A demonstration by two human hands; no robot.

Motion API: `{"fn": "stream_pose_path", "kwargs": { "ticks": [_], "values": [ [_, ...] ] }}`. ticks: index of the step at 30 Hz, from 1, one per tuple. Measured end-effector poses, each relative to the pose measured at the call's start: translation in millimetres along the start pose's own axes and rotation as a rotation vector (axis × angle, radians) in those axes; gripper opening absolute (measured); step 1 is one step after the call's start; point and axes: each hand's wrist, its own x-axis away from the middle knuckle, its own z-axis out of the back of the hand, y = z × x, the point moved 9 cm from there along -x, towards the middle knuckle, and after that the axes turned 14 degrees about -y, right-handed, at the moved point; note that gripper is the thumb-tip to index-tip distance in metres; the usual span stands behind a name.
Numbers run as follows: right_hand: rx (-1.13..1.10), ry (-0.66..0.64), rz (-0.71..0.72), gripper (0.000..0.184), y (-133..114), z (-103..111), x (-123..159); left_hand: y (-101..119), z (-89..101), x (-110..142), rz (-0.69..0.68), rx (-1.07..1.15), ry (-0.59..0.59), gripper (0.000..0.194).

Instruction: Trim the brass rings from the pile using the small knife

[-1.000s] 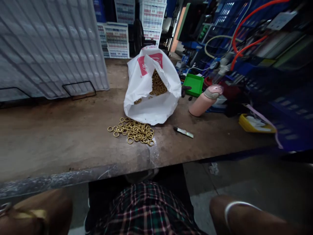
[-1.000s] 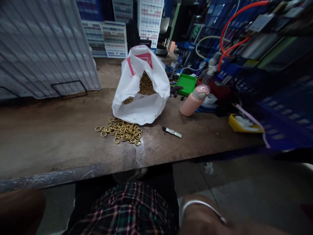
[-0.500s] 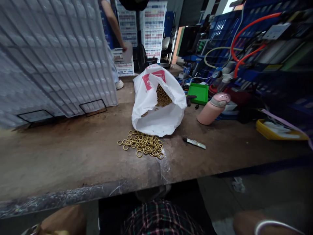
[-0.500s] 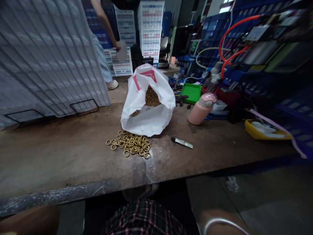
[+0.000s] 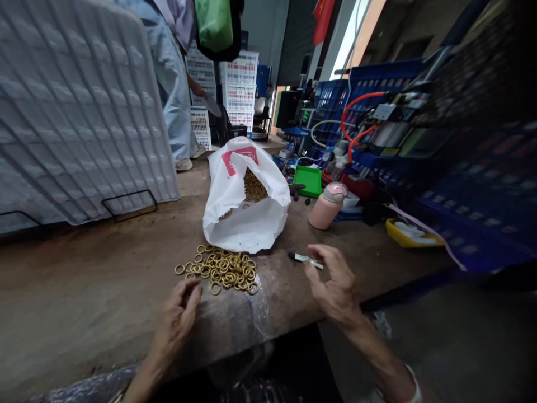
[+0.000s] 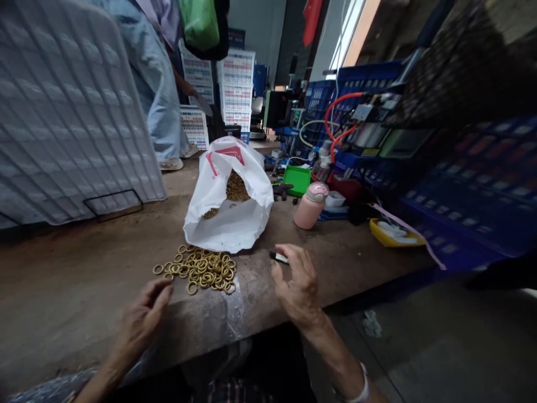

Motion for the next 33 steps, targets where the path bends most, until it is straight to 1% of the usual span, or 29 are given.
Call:
{"fn": "stream_pose_path", "kwargs": {
  "ticks": [1, 2, 4, 5, 7, 8, 10, 13, 15, 23, 29, 33],
  "values": [
    [0.067, -0.023, -0.011, 0.027, 10, -9, -1, -15, -13.7, -3, 0.026, -0.057, -0.033, 0.041],
    [0.157, -0.048, -0.023, 0.028, 21, -21, -1, -27, -22.7, -4, 0.043, -0.114, -0.025, 0.042],
    [0.318, -0.185, -0.173, 0.034, 58, -53, 3, -36, -37.5, -4, -0.008, -0.209, -0.007, 0.040],
    [0.355, -0.243, -0.236, 0.036, 75, -67, 7, -35, -42.8, -4, -0.027, -0.259, 0.006, 0.039],
    [0.381, -0.326, -0.297, 0.037, 99, -91, 14, -28, -51.6, -4, -0.046, -0.372, 0.026, 0.037],
    [0.382, -0.357, -0.305, 0.037, 105, -100, 16, -25, -55.4, -5, -0.034, -0.432, 0.025, 0.038],
    [0.385, -0.388, -0.293, 0.036, 110, -110, 19, -22, -61.0, -8, 0.030, -0.529, 0.014, 0.038],
    [0.407, -0.368, -0.271, 0.034, 108, -110, 19, -24, -64.0, -10, 0.134, -0.603, -0.005, 0.035],
    [0.411, -0.343, -0.262, 0.033, 107, -108, 19, -26, -64.5, -10, 0.156, -0.624, -0.014, 0.033],
    [0.414, -0.270, -0.212, 0.032, 110, -108, 24, -27, -64.1, -11, 0.125, -0.651, -0.008, 0.021],
    [0.355, -0.203, -0.205, 0.028, 113, -105, 25, -38, -69.3, -16, 0.147, -0.624, -0.044, 0.029],
    [0.297, -0.132, -0.188, 0.026, 113, -102, 26, -44, -74.7, -24, 0.126, -0.625, -0.079, 0.033]
  ]
}}
